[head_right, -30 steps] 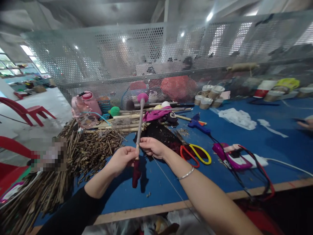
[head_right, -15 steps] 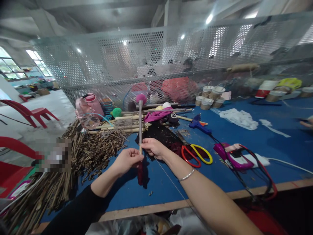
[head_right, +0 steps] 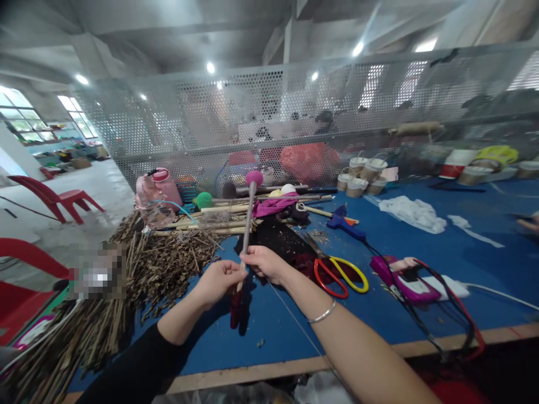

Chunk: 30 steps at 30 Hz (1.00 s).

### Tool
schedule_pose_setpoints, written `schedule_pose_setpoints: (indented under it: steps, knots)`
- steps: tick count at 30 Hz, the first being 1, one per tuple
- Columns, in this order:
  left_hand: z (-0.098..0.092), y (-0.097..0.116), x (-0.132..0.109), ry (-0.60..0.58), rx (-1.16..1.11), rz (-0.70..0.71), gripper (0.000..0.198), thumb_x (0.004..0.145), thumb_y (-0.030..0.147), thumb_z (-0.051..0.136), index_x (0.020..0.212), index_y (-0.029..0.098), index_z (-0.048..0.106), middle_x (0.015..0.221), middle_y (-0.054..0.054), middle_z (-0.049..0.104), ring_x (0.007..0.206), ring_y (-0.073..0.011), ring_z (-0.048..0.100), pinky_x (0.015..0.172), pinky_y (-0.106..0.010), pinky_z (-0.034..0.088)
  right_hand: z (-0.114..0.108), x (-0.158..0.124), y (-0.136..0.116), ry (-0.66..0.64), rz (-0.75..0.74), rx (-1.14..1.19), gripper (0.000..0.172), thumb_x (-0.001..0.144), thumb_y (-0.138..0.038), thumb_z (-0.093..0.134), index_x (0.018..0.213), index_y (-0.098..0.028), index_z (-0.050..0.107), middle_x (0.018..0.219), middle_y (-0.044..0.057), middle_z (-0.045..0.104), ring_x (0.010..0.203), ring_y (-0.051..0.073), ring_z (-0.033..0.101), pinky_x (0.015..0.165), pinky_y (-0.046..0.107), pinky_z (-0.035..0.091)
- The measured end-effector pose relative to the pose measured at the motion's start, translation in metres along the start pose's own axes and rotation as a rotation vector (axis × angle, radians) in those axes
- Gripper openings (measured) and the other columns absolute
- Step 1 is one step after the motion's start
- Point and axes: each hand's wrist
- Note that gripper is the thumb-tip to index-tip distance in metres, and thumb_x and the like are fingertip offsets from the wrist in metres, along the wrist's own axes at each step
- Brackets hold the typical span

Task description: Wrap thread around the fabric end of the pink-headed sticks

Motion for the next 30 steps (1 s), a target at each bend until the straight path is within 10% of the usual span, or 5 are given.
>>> schedule_pose_setpoints:
  steps: [5, 12, 21, 30]
  knots:
    - [0.0, 0.008, -0.004, -0.218, -0.345, -0.137, 0.037, 0.061, 0.041, 0.073, 0.079, 0.012, 0.059, 0.072, -0.004, 0.062, 0.059, -0.0097, 0.059, 0.052, -0.018, 0.042, -0.004, -0.002, -0.002, -0.103, 0.004, 0.107, 0.033, 0.068, -0.039, 0.068, 0.082, -0.015, 0.051, 0.048, -0.008, 0.044, 0.035, 0.001, 0.017, 0.034, 0.017, 0.006]
    - [0.001, 0.0, 0.0, 0.106, 0.134, 0.004, 0.041, 0.054, 0.047, 0.074, 0.062, 0.013, 0.052, 0.047, 0.004, 0.049, 0.04, -0.0072, 0.046, 0.043, -0.02, 0.036, -0.002, 0.007, 0.007, 0.038, -0.012, -0.024, 0.032, 0.067, -0.04, 0.068, 0.07, -0.016, 0.047, 0.041, -0.011, 0.034, 0.032, 0.001, 0.017, 0.031, 0.017, 0.008]
    - [0.005, 0.013, -0.007, -0.188, -0.388, -0.08, 0.035, 0.062, 0.041, 0.072, 0.072, 0.011, 0.057, 0.069, -0.003, 0.057, 0.052, -0.006, 0.049, 0.053, -0.02, 0.043, -0.004, 0.001, -0.004, -0.146, 0.007, 0.214, 0.032, 0.067, -0.032, 0.07, 0.087, -0.013, 0.053, 0.045, -0.01, 0.04, 0.034, -0.001, 0.016, 0.035, 0.016, 0.005]
    - [0.003, 0.003, -0.004, -0.041, -0.098, 0.019, 0.038, 0.058, 0.042, 0.075, 0.068, 0.01, 0.057, 0.053, 0.003, 0.051, 0.041, -0.0031, 0.04, 0.042, -0.017, 0.029, 0.003, 0.006, 0.008, 0.024, -0.066, 0.111, 0.034, 0.064, -0.037, 0.071, 0.074, -0.016, 0.047, 0.047, -0.008, 0.046, 0.033, 0.001, 0.022, 0.032, 0.017, 0.009]
Point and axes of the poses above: each hand's wrist, its own x-axis towards the middle knuckle, its own z-axis out of the palm, y = z × x
